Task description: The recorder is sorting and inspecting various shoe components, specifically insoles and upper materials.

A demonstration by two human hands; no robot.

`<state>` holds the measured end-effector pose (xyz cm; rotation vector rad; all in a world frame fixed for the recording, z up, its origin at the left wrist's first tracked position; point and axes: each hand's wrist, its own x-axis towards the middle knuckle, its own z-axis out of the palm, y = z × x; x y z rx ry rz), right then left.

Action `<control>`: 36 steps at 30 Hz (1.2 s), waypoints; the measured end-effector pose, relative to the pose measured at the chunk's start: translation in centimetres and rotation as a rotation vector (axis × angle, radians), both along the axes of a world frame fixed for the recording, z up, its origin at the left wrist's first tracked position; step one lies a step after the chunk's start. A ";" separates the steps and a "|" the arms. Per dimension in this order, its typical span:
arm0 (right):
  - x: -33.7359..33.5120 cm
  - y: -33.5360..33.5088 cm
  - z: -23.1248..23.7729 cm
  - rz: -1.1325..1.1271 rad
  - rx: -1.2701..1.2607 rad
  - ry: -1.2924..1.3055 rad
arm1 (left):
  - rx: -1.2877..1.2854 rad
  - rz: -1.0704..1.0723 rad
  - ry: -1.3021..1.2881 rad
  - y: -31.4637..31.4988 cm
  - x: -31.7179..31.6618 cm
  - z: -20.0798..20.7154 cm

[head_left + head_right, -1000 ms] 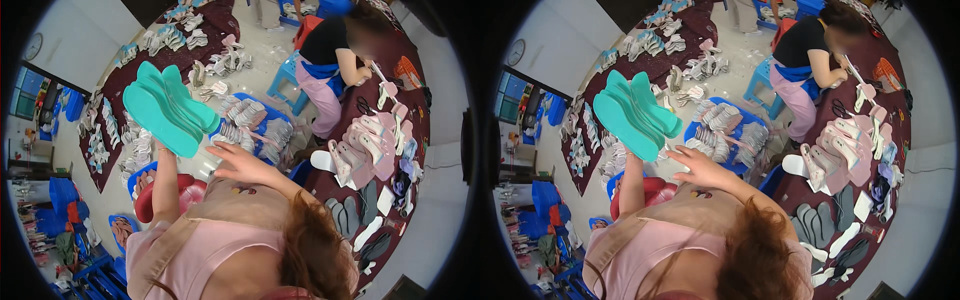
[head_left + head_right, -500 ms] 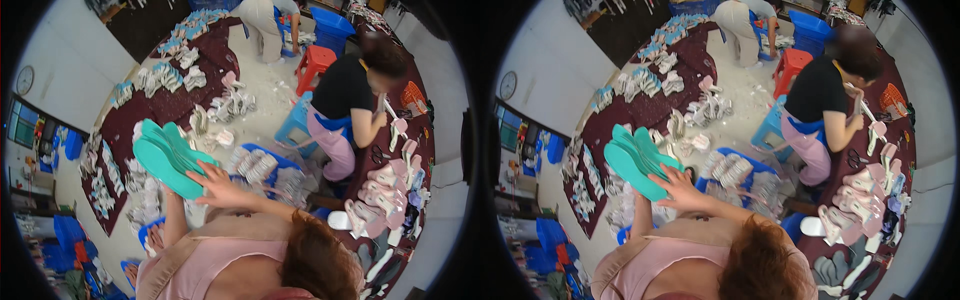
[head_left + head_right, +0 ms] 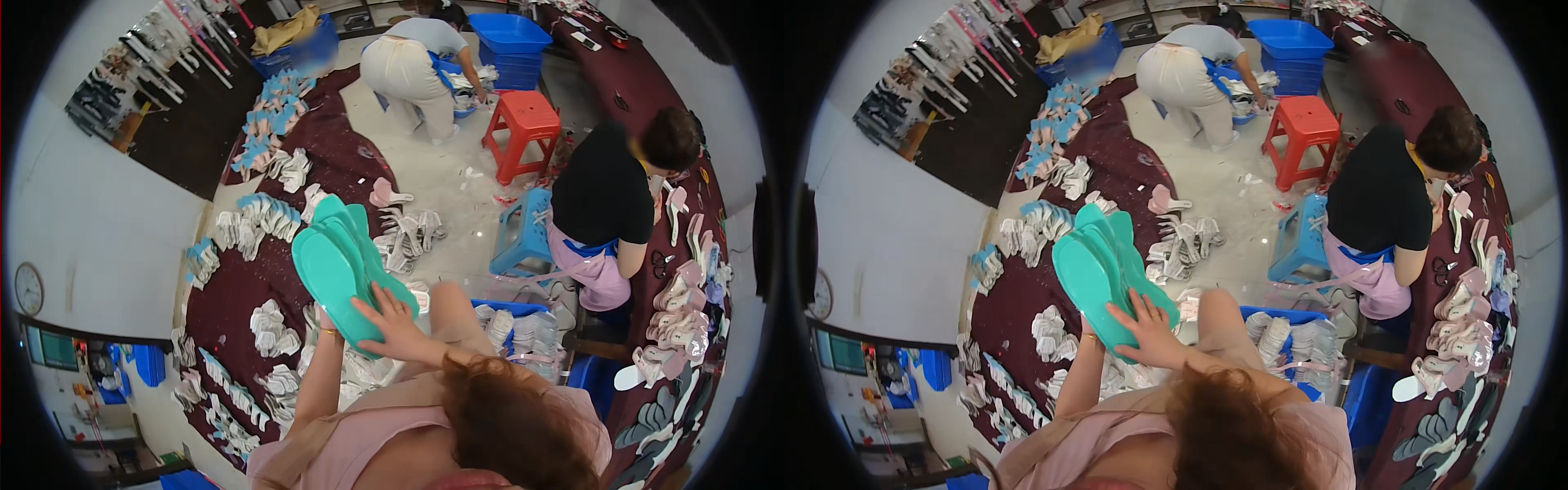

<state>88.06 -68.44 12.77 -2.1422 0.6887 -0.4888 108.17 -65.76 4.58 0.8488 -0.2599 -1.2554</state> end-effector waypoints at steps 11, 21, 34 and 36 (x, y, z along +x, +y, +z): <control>-6.3 -20.2 -2.9 -0.247 0.145 -0.004 | 0.206 -0.369 0.042 -25.6 -6.0 0.4; -17.7 -40.2 -0.2 -0.834 0.038 0.126 | 0.147 -0.896 0.178 -55.6 -22.6 -2.6; -37.4 -67.3 -3.1 -1.955 -0.241 -0.458 | 0.132 -1.584 0.210 -88.3 -60.4 -1.0; -41.5 -72.9 -4.9 -2.104 -0.250 -0.372 | 0.066 -1.572 0.251 -92.6 -65.9 -1.8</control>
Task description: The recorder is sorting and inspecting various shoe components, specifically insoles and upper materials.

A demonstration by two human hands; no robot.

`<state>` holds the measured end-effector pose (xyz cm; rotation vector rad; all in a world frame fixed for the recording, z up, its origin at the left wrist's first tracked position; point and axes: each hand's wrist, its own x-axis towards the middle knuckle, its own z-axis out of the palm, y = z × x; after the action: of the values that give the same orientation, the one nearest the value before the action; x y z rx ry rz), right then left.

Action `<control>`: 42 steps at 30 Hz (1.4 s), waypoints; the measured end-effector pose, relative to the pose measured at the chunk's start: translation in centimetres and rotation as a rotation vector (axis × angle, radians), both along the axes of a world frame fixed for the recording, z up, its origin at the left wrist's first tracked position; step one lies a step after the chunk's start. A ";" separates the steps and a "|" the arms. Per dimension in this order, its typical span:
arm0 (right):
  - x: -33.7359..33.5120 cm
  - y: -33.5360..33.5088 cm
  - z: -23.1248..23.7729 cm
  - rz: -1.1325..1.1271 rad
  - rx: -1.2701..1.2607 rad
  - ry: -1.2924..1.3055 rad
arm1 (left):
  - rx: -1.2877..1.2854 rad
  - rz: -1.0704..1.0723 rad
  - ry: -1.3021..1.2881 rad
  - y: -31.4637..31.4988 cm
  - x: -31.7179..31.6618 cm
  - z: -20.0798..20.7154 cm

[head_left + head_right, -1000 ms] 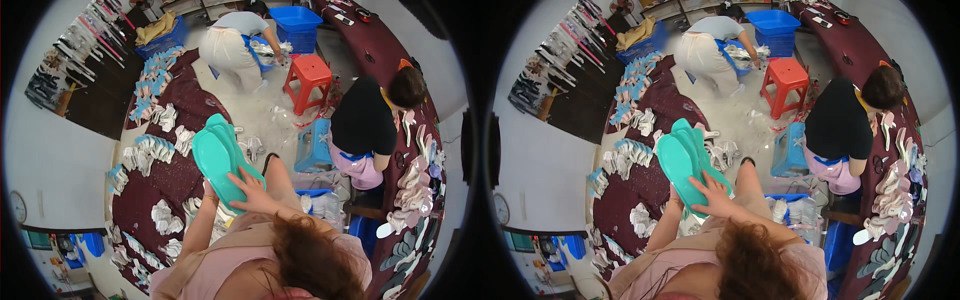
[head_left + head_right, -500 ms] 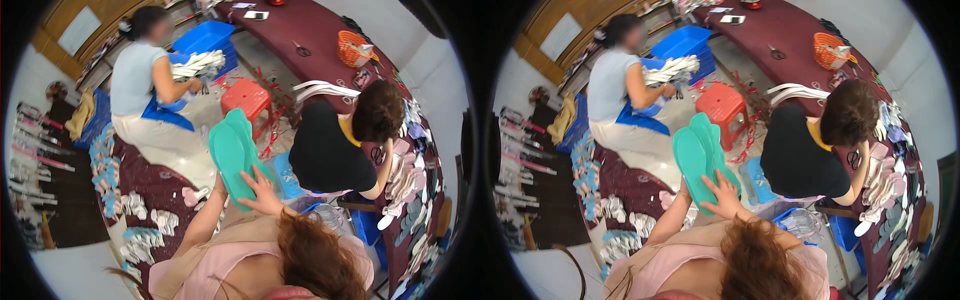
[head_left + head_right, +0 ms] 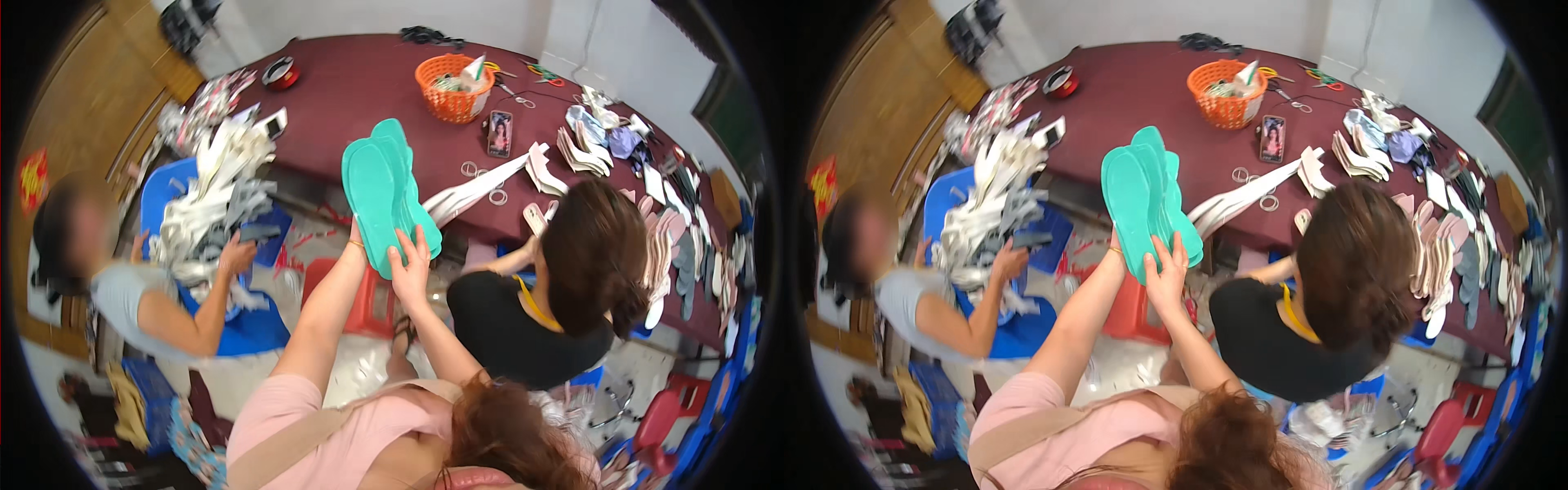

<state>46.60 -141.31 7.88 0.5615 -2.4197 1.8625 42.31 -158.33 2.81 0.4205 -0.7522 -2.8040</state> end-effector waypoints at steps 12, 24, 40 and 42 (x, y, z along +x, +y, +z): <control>-34.2 -16.2 -6.8 0.046 0.077 -0.003 | -0.095 -0.024 0.049 -14.8 -30.2 -2.1; -7.6 -8.4 -16.4 -0.275 0.120 -0.154 | -0.847 -0.102 -0.599 -16.2 -37.3 -12.7; 24.2 19.7 -11.9 -0.122 0.307 -0.887 | -0.072 -0.715 -0.841 20.9 1.8 -9.7; 26.6 22.8 -12.5 -0.164 0.266 -0.862 | 0.001 -0.650 -0.610 20.2 3.5 -11.8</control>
<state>73.23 -118.56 -4.63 -0.5682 -3.0914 1.9822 45.86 -138.10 -8.96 1.2717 -1.1795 -3.2801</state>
